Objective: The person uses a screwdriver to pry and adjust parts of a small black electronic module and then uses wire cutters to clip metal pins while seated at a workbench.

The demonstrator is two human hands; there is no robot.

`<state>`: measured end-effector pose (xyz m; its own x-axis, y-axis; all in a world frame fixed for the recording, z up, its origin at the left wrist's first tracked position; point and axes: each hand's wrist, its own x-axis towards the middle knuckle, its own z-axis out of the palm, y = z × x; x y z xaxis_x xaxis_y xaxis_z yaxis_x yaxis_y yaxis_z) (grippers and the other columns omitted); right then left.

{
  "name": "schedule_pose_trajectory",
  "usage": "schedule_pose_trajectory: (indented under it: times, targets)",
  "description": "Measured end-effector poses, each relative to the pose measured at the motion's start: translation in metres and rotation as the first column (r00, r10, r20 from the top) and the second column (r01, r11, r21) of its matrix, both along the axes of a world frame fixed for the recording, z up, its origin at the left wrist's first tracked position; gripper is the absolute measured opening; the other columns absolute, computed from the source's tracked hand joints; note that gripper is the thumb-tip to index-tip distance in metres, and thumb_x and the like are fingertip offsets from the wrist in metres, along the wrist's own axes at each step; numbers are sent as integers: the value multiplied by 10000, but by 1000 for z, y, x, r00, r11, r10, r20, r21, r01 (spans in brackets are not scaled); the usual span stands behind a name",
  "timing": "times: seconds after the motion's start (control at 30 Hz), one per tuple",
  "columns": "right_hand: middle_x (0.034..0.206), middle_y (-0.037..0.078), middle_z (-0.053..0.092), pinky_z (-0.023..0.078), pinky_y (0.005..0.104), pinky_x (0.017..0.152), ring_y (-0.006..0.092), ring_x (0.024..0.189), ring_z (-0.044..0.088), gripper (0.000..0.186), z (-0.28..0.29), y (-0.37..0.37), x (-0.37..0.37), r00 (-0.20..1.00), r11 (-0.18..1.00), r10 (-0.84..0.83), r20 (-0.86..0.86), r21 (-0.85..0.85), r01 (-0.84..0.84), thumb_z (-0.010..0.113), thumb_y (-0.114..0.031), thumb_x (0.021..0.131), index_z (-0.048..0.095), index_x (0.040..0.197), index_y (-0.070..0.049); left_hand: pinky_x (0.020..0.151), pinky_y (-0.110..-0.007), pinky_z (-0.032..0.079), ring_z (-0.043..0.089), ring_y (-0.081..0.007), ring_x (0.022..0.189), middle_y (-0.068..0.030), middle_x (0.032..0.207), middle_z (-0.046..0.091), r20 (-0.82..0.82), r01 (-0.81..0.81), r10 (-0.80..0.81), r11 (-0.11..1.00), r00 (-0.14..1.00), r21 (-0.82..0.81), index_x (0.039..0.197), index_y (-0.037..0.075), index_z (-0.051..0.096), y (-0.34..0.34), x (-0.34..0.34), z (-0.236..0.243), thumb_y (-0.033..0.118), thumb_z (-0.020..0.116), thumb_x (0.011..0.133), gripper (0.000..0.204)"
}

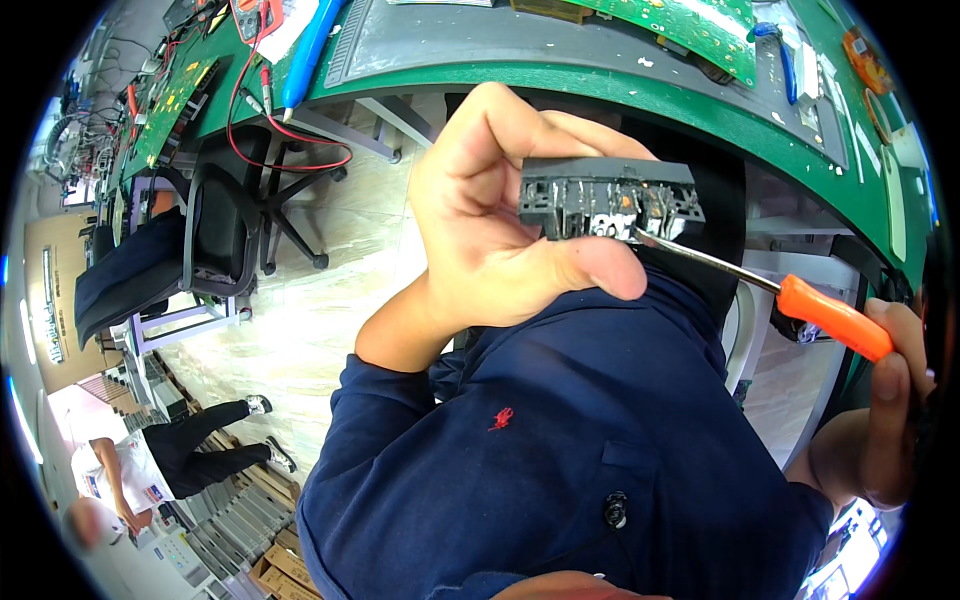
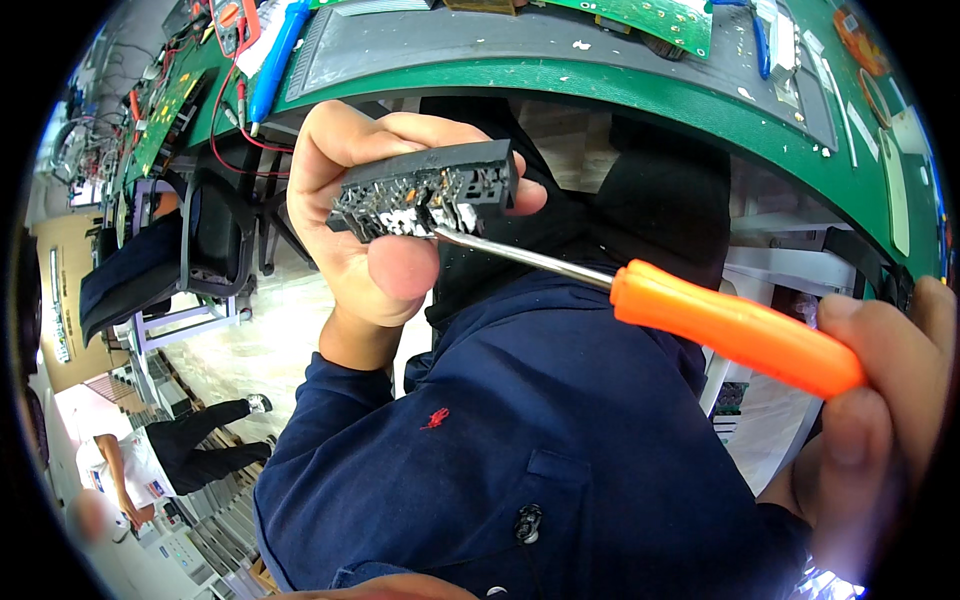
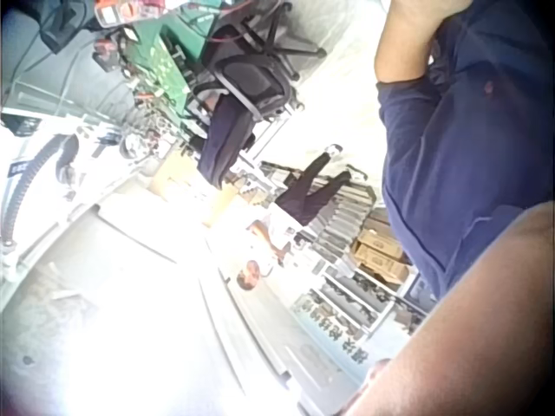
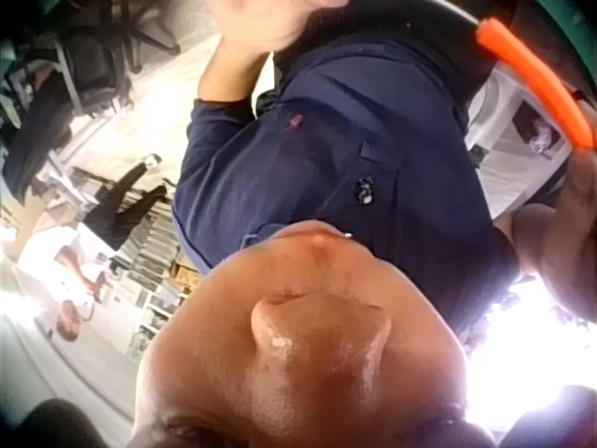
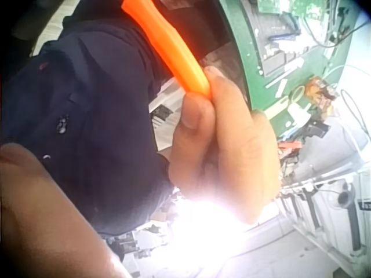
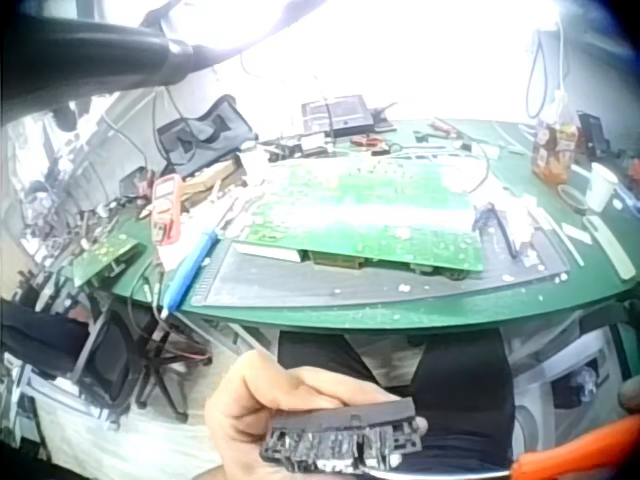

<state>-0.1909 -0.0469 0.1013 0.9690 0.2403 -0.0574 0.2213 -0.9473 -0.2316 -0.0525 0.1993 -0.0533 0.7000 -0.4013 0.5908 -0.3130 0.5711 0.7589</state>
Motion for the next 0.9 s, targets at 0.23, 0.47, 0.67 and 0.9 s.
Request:
schedule_pose_trajectory:
  times: [0.23, 0.47, 0.67, 0.9]
  targets:
    - [896, 246, 641, 495, 341, 792, 279, 792, 648, 362, 2, 1, -6, 999, 999, -35, -8, -2, 35, 385, -170, 968, 576, 1098, 108, 751, -524, 565, 655, -387, 875, -283, 967, 616, 2, -87, 87, 996, 996, 12, 980, 50, 366, -6, -7, -2, 249, 814, 703, 563]
    - [919, 237, 646, 500, 343, 820, 281, 826, 652, 295, 9, 10, 1, 997, 994, 76, 25, -75, -74, 404, -77, 942, 583, 1092, 104, 728, -510, 579, 646, -370, 921, -251, 938, 622, -50, -155, 156, 987, 986, 35, 943, 47, 354, -6, -11, 0, 188, 806, 721, 523]
    - [917, 222, 649, 506, 350, 811, 271, 801, 647, 233, -4, 14, 7, 972, 989, 137, 191, -82, -123, 439, 0, 909, 612, 1020, 108, 727, -521, 578, 646, -343, 921, -233, 918, 615, -99, -210, 210, 978, 973, 12, 911, 38, 350, -10, -12, 3, 180, 786, 743, 488]
    - [766, 139, 617, 436, 271, 618, 195, 633, 561, 226, -13, 23, 18, 957, 994, -36, 288, 107, 5, 544, -134, 909, 620, 1030, 41, 690, -475, 589, 661, -285, 753, -219, 897, 611, 81, -270, 267, 962, 960, 31, 993, 0, 385, -9, 0, -6, 291, 775, 755, 541]
